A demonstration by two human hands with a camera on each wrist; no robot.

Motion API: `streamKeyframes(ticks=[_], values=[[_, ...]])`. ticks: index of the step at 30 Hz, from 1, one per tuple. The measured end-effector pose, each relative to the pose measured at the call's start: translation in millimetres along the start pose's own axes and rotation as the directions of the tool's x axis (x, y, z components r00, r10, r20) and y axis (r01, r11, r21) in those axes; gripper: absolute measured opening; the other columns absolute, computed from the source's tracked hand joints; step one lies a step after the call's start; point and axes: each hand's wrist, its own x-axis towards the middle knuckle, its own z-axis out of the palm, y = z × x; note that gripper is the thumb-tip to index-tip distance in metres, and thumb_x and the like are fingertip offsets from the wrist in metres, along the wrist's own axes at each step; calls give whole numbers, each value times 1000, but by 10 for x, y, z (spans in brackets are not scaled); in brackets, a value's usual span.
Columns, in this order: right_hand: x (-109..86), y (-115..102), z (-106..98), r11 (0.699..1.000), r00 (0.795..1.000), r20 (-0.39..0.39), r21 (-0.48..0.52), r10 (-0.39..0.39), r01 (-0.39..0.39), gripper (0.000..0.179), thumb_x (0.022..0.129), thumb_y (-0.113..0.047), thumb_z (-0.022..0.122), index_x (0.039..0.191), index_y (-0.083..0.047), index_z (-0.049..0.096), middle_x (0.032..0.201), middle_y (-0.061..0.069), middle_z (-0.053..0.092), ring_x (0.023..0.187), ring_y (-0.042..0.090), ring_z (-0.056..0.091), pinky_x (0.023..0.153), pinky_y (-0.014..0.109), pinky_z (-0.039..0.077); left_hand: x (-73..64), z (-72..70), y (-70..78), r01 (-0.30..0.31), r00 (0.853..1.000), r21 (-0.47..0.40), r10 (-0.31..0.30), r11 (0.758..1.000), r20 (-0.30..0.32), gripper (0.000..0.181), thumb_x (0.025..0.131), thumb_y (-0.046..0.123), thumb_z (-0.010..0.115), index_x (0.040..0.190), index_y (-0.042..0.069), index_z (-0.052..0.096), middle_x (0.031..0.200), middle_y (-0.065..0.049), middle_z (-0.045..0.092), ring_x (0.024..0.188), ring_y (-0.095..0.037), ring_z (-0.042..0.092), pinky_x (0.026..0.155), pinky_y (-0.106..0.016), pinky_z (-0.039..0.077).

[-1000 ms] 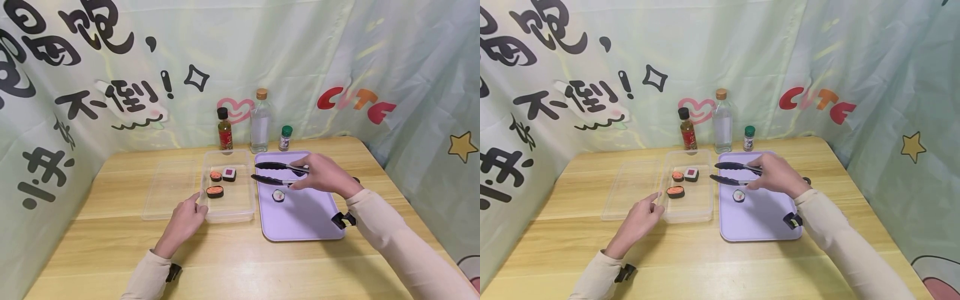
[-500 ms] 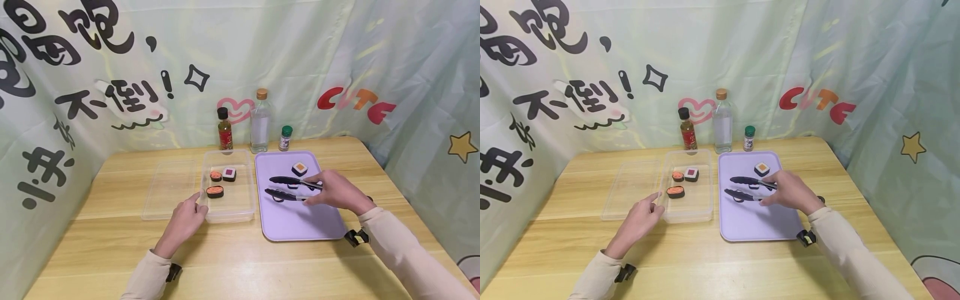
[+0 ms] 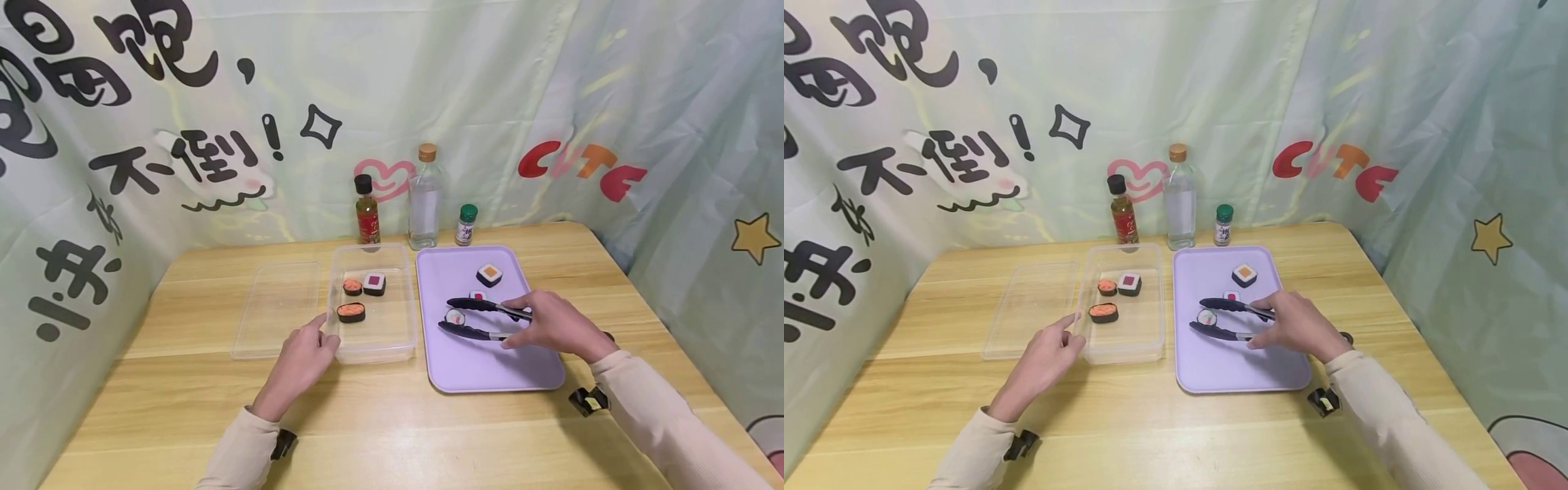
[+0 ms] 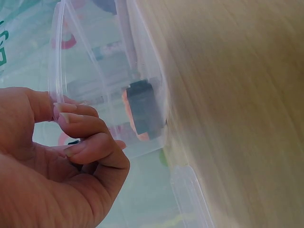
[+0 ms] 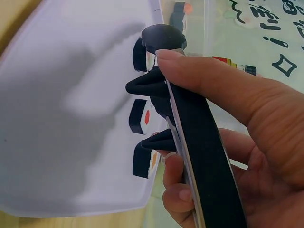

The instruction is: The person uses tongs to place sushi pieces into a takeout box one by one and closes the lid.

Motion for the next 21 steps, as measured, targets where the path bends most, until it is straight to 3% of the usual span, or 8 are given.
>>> streamKeyframes(ticks=[7,18,21], values=[[-35,13,27,1000,1000,-1,23,10,-10,75,64,-29,96,122,9,69,114,24,69,78,22,50,61,31,38,1,0,-8,-6,1000,-4,6,1000,-1,58,96,16,51,151,-1,44,60,0,49,45,-10,32,41,-24,25],[-42,19,10,1000,1000,-4,25,6,-6,68,66,-27,94,119,8,71,107,18,71,74,20,48,59,31,35,5,7,-11,-7,1000,8,7,1000,-4,58,96,17,52,150,-2,45,58,2,45,46,-10,31,42,-24,25],[-37,-11,-37,1000,1000,-1,23,2,-2,69,67,-28,94,120,9,70,111,23,70,75,21,48,59,31,36,3,5,-10,-6,1000,3,6,1000,-1,58,96,16,52,151,-1,44,58,2,45,45,-10,31,42,-24,25]])
